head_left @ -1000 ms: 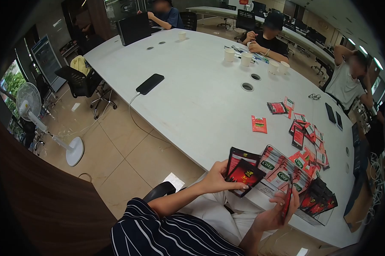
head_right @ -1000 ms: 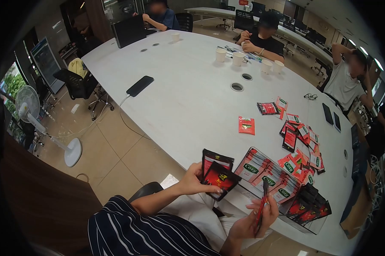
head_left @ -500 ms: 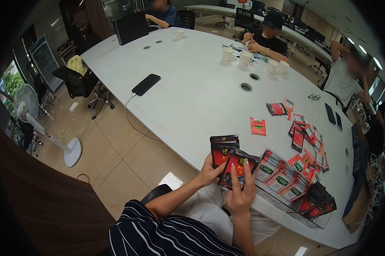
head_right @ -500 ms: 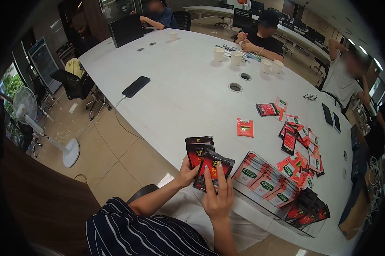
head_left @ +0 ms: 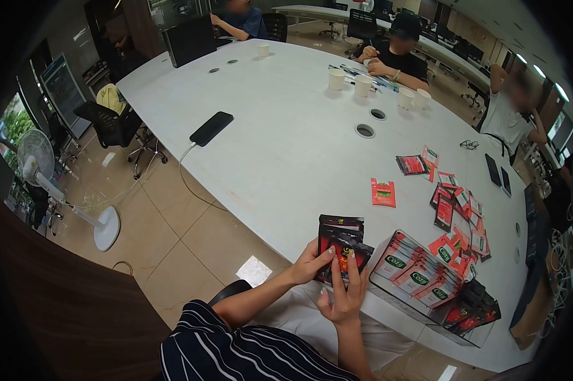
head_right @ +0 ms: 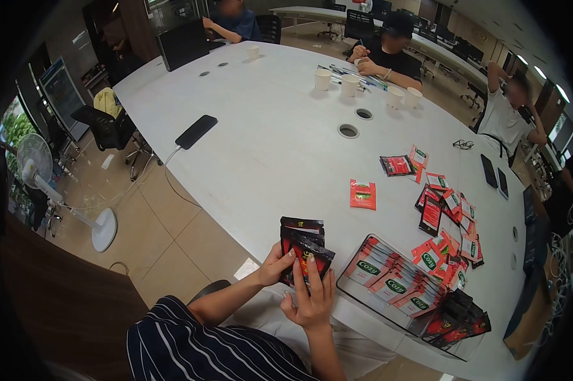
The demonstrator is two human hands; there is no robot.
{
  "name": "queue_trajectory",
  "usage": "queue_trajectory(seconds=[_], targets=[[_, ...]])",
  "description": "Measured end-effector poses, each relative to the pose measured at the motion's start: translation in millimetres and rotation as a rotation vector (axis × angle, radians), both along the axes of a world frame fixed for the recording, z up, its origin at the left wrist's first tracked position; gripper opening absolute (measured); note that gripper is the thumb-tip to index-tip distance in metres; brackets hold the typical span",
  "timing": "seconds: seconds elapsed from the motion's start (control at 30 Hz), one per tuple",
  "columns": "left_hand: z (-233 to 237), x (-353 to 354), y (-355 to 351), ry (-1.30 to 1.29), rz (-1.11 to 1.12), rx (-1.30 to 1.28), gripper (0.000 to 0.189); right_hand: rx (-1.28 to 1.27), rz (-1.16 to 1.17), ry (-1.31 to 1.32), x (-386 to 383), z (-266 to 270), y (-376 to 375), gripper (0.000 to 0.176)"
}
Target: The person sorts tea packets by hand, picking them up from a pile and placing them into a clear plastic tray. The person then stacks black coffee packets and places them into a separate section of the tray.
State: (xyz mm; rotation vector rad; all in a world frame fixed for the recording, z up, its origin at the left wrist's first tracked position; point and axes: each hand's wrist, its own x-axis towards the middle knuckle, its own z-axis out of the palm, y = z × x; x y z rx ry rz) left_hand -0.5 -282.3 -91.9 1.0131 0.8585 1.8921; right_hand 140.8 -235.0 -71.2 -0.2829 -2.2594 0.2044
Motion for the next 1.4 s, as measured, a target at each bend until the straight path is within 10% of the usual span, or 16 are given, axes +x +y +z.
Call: queue_trajectory(seconds=[0.23, 0.5, 0.83, 1.13, 1.4], targets=[[-0.6, -0.4, -0.4, 0.019, -0.036, 0.001, 0.025, 0.035, -0.059, 0.248, -4.2, -22.8, -0.3, 0.057], [-2.3, -6.5, 0.0, -0.011, -0.298, 0.018, 0.026, -0.065, -0.011, 0.408, -1.7, -26.6, -0.4, 0.103], [15.6, -10.8, 7.3, 0.071, -0.326, 0.153, 0.071, -0.061, 0.046, 0.432, -2.0, -18.4, 1.6, 0.084], [-9.4, -15.7, 3.4, 0.084, -0.317, 0.085, 0.047, -0.081, 0.123, 0.358, 5.2, -11.3, -2.1, 0.045], [-8.3, -6.6, 2.2, 0.052, -0.024, -0.014, 0.036, 0.003, 0.062, 0.304, -2.3, -18.0, -0.5, 0.051]])
